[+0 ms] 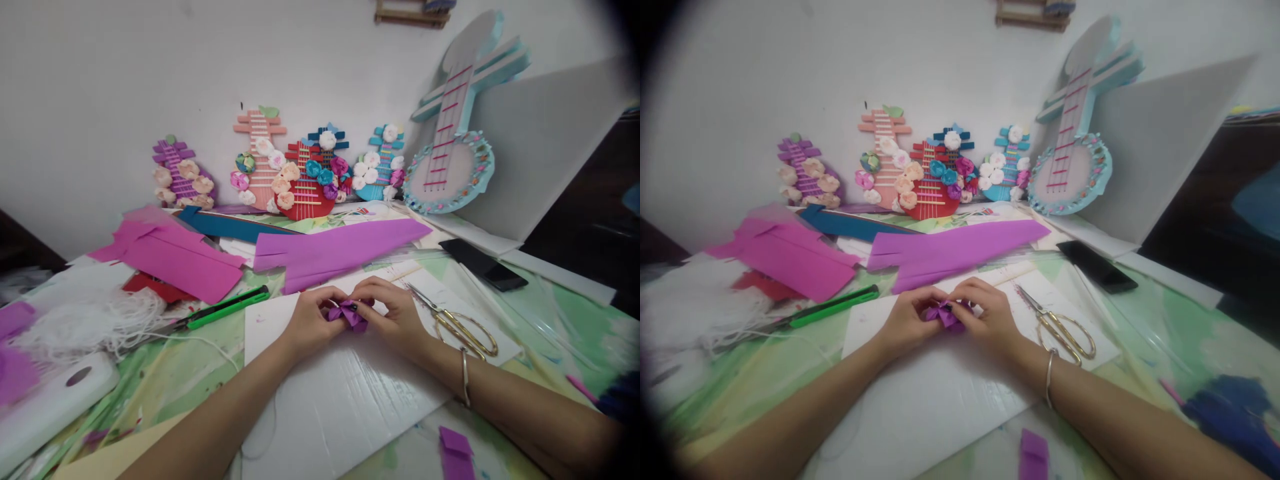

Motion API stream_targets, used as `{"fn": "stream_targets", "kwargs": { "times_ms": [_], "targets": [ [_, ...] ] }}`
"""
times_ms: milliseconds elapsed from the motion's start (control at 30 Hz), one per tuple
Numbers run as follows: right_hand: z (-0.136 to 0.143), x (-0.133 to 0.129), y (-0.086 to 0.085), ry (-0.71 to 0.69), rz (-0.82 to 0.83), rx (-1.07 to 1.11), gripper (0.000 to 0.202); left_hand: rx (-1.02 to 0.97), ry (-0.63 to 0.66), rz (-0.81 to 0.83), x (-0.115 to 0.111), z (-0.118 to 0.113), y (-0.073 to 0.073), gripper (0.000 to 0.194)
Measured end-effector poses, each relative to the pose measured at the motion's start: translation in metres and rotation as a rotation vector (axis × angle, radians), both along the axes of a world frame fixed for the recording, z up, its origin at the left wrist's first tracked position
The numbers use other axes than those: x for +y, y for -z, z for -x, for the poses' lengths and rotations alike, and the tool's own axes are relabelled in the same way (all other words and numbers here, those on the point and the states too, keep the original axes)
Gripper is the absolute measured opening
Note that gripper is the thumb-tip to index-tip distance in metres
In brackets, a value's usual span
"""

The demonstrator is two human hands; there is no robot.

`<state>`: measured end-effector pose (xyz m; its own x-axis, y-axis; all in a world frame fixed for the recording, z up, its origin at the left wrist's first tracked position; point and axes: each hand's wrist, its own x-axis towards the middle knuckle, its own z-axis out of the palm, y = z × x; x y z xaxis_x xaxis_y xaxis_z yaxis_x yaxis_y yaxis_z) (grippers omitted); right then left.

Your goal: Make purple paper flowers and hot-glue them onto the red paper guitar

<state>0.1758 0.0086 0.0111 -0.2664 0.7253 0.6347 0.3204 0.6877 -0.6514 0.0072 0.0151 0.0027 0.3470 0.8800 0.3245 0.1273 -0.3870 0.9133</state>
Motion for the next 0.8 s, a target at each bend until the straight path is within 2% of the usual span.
{"fn": "stream_targets", "kwargs": {
  "times_ms": [233,367,533,633,800],
  "targets": [
    [-0.001,-0.002,-0.001,0.066,-0.106,-0.005,0.014,-0.041,-0.064,0.049,-0.002,0.0,-0.004,0.015],
    [-0.003,-0.002,-0.004,0.009,-0.094,-0.041,0.016,-0.094,-0.076,0.072,0.0,0.001,-0.004,0.014],
    [-0.003,0.0,-0.002,-0.022,0.026,-0.024,0.022,-0.199,-0.066,0.124,0.003,0.002,-0.003,0.016],
    [-0.002,0.003,0.002,0.006,0.149,0.054,0.018,-0.2,-0.052,0.137,0.003,0.002,-0.003,0.014],
    [-0.002,0.008,0.007,-0.038,0.343,0.123,0.005,-0.199,-0.054,0.159,0.004,0.003,-0.001,0.011]
  ]
}}
